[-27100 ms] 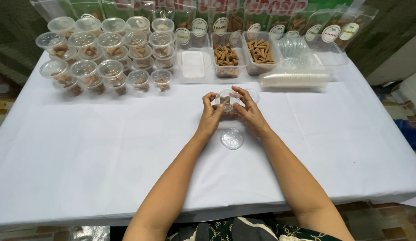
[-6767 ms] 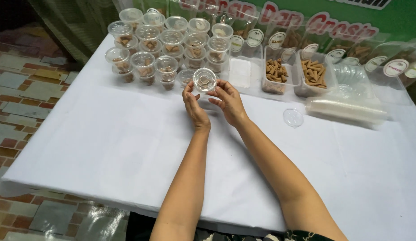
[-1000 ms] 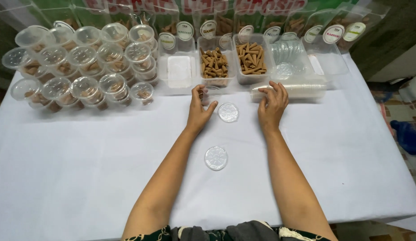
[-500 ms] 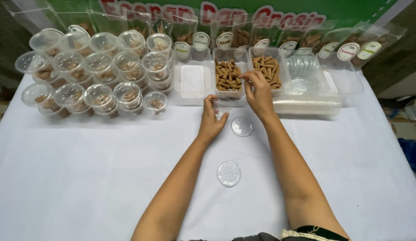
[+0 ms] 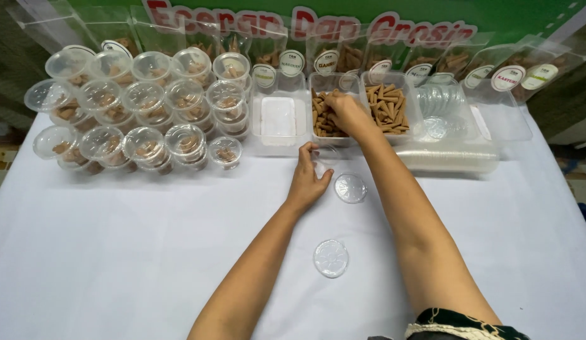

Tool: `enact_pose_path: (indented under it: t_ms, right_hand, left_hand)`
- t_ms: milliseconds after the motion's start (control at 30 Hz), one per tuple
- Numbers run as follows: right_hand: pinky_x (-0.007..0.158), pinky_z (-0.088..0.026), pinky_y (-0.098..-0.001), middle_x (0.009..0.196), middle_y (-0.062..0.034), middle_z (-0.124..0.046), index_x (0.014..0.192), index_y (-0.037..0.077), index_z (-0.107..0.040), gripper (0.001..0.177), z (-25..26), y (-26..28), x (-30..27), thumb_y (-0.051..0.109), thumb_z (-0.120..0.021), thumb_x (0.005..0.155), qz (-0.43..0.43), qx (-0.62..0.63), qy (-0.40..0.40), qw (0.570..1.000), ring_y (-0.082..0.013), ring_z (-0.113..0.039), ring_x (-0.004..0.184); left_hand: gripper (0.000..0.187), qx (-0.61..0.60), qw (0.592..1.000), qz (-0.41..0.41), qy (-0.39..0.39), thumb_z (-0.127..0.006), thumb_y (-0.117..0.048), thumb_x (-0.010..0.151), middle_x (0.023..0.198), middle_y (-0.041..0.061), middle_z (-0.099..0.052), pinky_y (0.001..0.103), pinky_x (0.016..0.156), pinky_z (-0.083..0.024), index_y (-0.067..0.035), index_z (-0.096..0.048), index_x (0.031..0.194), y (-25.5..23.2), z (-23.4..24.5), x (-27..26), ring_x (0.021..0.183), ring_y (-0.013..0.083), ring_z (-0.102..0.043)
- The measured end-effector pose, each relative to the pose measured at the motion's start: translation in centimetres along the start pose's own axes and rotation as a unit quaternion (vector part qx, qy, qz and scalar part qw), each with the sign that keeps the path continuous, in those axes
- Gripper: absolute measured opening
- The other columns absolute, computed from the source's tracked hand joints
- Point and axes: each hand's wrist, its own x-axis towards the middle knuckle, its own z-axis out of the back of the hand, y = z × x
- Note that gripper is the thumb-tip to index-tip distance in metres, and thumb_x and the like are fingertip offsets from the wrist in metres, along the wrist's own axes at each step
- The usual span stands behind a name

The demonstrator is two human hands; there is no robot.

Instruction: Packing incense sticks into small plastic cups and sealing them with lids and bags.

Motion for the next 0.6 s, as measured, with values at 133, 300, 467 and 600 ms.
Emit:
enact_pose_path:
  t_ms: [133,300,467,600]
  right_hand:
    - [0.08,-0.06,-0.0433,0.098,-0.0105,-0.07,0.097,0.008,-0.069,0.02,0.1,0.1,-0.1,0.009,-0.08,0.082,-0.035,-0.018,0.027,0.999,-0.0328,-0.073,0.093]
    - [0.075,-0.058,-0.0428,0.091,-0.0127,-0.069,0.099,0.005,-0.067,0.015,5.3,3.4,-3.1,0.01,-0.078,0.09,-0.058,0.153,-0.05,0.985,-0.0349,-0.072,0.089]
    - [0.073,-0.057,-0.0445,0.086,-0.0151,-0.072,0.095,0.005,-0.071,0.012,10.1,9.5,-9.3,0.011,-0.079,0.087,-0.07,0.21,0.005,0.975,-0.0343,-0.073,0.085]
    - [0.074,-0.057,-0.0474,0.088,-0.016,-0.074,0.092,0.006,-0.07,0.01,6.9,8.7,-11.3,0.013,-0.074,0.086,-0.059,0.149,0.1,0.982,-0.0384,-0.072,0.087]
  left_hand:
    - [0.068,0.004,1.0,0.009,0.014,-0.076,-0.007,0.082,0.132,0.018,-0.047,0.047,0.107,-0.048,-0.014,-0.028,0.13,-0.5,0.3,-0.1,0.13,0.0395,-0.05]
    - [0.067,-0.003,1.0,0.007,0.019,-0.076,-0.007,0.082,0.13,0.015,-0.051,0.046,0.105,-0.048,-0.015,-0.028,0.127,-0.5,0.4,-0.1,0.126,0.0368,-0.054]
    - [0.071,-0.001,0.999,0.003,0.036,-0.075,-0.009,0.084,0.132,0.018,-0.053,0.047,0.104,-0.048,-0.015,-0.024,0.133,-1.4,0.4,-0.7,0.127,0.0391,-0.055]
    - [0.073,-0.016,0.996,-0.025,0.09,-0.073,-0.007,0.083,0.131,0.017,-0.058,0.05,0.106,-0.047,-0.016,-0.023,0.136,-2.9,0.6,-1.2,0.127,0.0401,-0.056]
